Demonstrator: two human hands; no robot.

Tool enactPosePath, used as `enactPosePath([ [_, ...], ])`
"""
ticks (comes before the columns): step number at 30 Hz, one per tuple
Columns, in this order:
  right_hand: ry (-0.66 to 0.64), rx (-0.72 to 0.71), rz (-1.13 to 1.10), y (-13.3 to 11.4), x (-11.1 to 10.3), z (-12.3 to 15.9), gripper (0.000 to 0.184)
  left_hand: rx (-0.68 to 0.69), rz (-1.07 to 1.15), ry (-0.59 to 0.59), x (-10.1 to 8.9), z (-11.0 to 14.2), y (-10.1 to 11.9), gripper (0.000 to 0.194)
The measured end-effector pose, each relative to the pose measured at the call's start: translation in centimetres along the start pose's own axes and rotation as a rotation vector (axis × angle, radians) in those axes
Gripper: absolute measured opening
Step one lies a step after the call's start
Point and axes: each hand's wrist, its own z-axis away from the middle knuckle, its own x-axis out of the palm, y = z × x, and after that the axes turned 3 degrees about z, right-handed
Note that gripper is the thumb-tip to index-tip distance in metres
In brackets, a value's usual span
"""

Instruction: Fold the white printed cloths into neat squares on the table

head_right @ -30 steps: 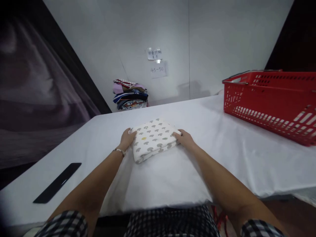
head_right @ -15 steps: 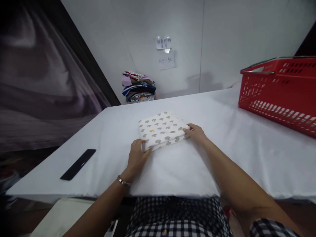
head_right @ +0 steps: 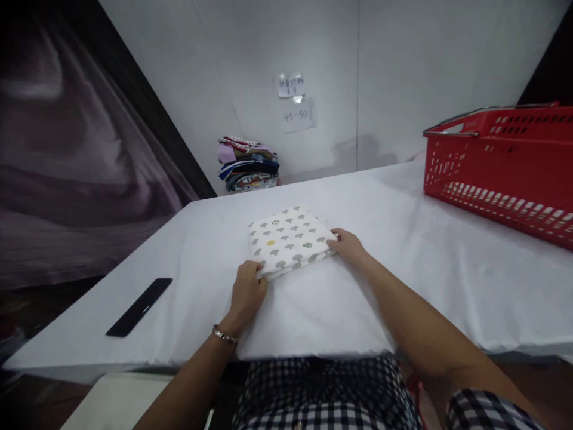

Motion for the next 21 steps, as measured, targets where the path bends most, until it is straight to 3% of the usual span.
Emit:
enactPosePath([
  [6, 0.015, 0.037, -0.063, -0.2, -0.4, 0.2, 0.05, -0.023, -0.013, -0.003, -0.4, 0.0, -0.1, 0.024],
  [15, 0.07, 0.03, 0.014, -1.4, 0.3, 0.4, 0.033, -0.206, -0.04, -0.024, -1.0, -0.1, -0.6, 0.015],
  [21, -0.108, 0.057, 0.066, -1.6, -0.2, 0.8, 0.034, -0.272, -0.056, -0.109, -1.3, -0.4, -0.5, 0.013],
])
